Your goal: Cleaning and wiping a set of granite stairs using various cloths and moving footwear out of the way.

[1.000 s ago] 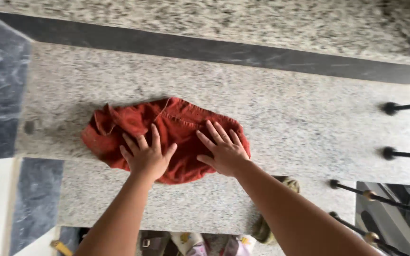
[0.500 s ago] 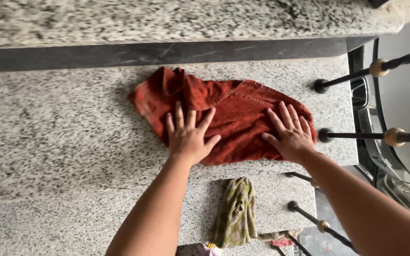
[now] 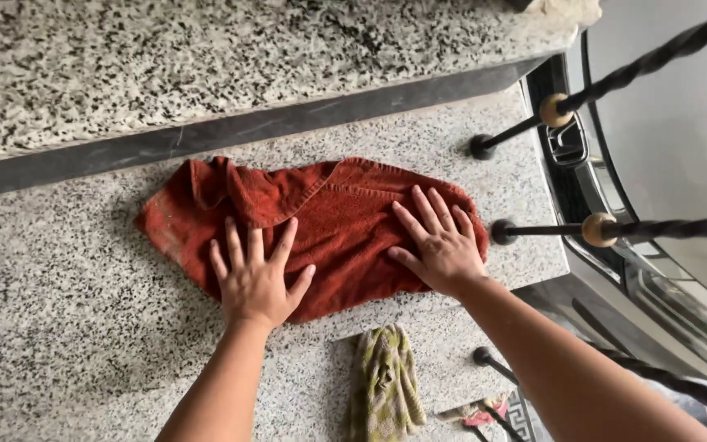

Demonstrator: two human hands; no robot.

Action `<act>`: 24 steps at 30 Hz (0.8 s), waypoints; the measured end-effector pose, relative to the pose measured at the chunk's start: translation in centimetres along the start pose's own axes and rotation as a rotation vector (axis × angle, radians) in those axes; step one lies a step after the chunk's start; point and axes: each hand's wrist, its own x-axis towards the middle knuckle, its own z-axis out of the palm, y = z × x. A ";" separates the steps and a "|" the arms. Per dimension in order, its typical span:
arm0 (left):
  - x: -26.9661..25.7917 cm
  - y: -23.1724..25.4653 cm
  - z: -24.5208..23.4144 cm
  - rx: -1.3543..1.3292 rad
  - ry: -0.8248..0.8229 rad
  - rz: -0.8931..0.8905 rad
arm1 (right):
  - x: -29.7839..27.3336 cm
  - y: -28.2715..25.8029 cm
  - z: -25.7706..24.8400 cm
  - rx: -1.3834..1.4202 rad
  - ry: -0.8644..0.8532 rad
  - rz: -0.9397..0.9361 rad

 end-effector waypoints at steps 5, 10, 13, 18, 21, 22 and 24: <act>0.1 -0.3 0.3 -0.022 0.064 0.013 | 0.0 -0.2 0.0 -0.056 0.051 -0.005; -0.2 -0.4 0.1 -0.006 -0.023 -0.004 | -0.3 -0.7 0.3 -0.021 0.079 -0.010; -0.2 -0.6 0.4 -0.012 0.069 0.003 | -0.3 -1.0 0.3 -0.064 0.105 0.002; -0.6 -0.7 -0.1 -0.042 0.070 0.007 | -0.6 -1.6 1.6 -0.042 0.159 0.002; -0.7 -0.6 0.2 -0.091 0.073 0.021 | -1.4 -3.5 2.3 -0.042 0.187 0.093; -0.9 -0.7 0.3 -0.107 0.078 0.026 | -1.8 -4.6 2.6 -0.021 0.160 0.187; -1.8 -0.6 0.6 -0.129 0.144 0.033 | -2.1 -5.7 3.8 -0.004 0.202 0.253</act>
